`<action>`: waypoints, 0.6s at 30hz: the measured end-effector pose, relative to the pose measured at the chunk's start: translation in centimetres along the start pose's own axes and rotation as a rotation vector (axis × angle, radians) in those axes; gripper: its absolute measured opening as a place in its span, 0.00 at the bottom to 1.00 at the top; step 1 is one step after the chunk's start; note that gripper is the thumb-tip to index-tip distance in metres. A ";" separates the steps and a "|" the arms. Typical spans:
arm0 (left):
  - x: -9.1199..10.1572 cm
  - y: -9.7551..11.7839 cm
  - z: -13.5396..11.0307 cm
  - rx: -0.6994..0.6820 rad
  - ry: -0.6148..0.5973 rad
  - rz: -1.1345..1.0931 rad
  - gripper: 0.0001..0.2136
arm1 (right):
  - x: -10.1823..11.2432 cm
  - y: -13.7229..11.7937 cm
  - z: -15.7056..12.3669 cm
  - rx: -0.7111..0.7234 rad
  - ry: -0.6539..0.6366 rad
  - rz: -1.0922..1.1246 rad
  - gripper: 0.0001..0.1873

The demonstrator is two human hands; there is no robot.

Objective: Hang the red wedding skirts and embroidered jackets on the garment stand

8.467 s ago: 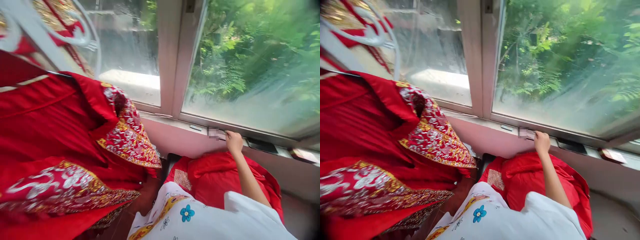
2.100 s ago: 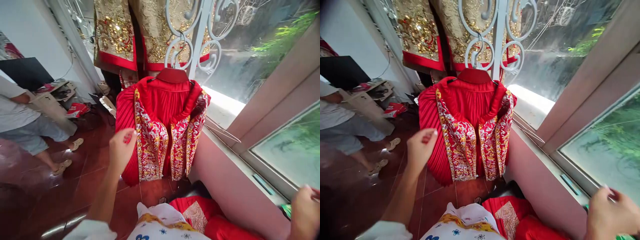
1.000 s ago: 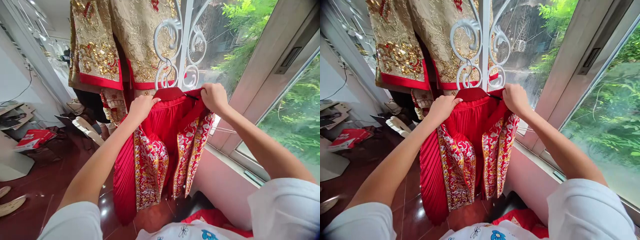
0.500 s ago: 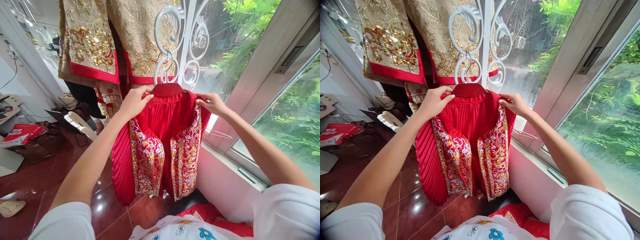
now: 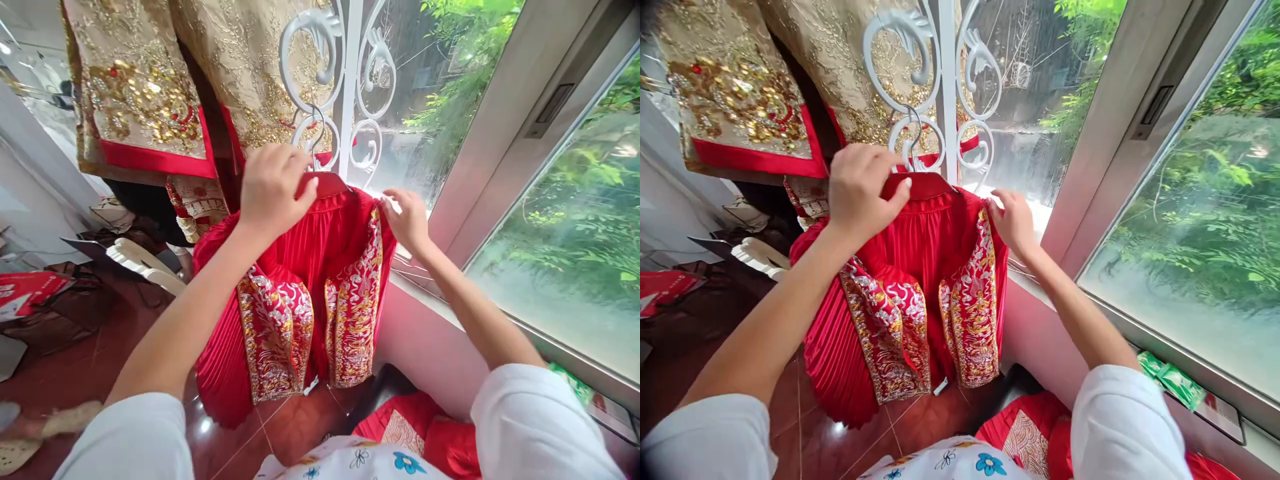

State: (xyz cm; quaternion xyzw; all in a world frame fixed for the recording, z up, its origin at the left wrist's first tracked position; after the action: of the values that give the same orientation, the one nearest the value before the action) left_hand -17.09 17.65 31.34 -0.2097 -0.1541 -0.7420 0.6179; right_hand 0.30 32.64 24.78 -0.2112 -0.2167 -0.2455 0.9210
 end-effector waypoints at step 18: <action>-7.6 2.6 2.3 -0.072 -0.106 -0.043 0.11 | 1.2 -2.5 4.8 0.064 -0.122 -0.300 0.09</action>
State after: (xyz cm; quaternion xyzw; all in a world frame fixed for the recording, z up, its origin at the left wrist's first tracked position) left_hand -13.19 24.75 29.43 -0.2675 -0.1641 -0.7481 0.5847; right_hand -1.56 32.66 30.03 -0.1613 -0.3091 -0.3601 0.8653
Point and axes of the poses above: each hand's wrist, its own z-axis towards the middle knuckle, its own x-axis out of the back of the hand, y = z × x, the point moved 9 cm from there along z, towards the middle knuckle, and after that the axes turned 2 degrees about -x, right-handed, at the moved point
